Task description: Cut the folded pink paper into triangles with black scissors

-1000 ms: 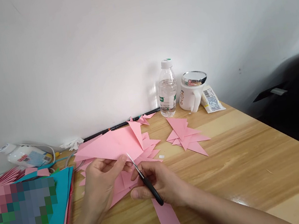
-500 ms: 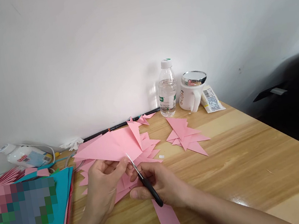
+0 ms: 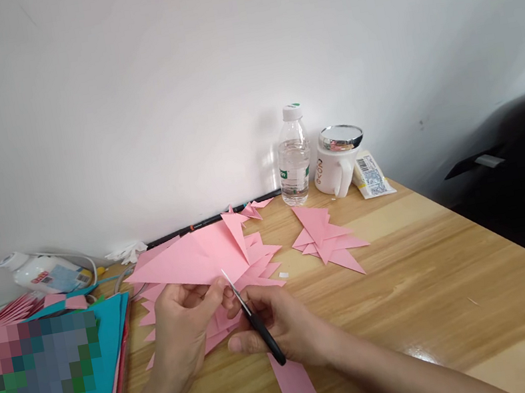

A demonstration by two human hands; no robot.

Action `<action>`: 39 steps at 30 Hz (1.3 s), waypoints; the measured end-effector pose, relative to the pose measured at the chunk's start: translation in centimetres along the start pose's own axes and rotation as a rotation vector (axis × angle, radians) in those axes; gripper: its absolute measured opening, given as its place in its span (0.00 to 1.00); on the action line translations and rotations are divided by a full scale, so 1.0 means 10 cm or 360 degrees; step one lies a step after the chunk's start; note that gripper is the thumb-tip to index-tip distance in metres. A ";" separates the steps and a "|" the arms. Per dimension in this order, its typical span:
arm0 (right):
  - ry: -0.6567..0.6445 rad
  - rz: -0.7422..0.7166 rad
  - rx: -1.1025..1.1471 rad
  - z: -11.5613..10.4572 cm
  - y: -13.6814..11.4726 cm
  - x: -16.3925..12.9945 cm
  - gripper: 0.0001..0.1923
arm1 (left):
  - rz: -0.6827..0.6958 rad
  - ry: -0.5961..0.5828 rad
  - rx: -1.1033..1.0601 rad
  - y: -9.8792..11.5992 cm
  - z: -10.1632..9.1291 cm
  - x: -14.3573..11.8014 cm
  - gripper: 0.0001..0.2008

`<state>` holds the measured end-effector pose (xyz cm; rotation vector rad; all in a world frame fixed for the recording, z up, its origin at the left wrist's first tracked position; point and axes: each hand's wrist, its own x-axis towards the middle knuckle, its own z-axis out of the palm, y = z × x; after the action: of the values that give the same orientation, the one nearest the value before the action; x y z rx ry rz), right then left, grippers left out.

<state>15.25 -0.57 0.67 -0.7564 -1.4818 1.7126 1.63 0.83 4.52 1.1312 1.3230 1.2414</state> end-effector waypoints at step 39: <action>0.0179 0.0063 -0.0040 0.01 0.04 0.02 0.18 | 0.0013 -0.0193 -0.0026 0.03 -0.03 0.03 0.05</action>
<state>15.02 -0.51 0.29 -0.8861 -1.4224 1.6559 1.31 1.10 4.86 1.1825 1.2164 1.1689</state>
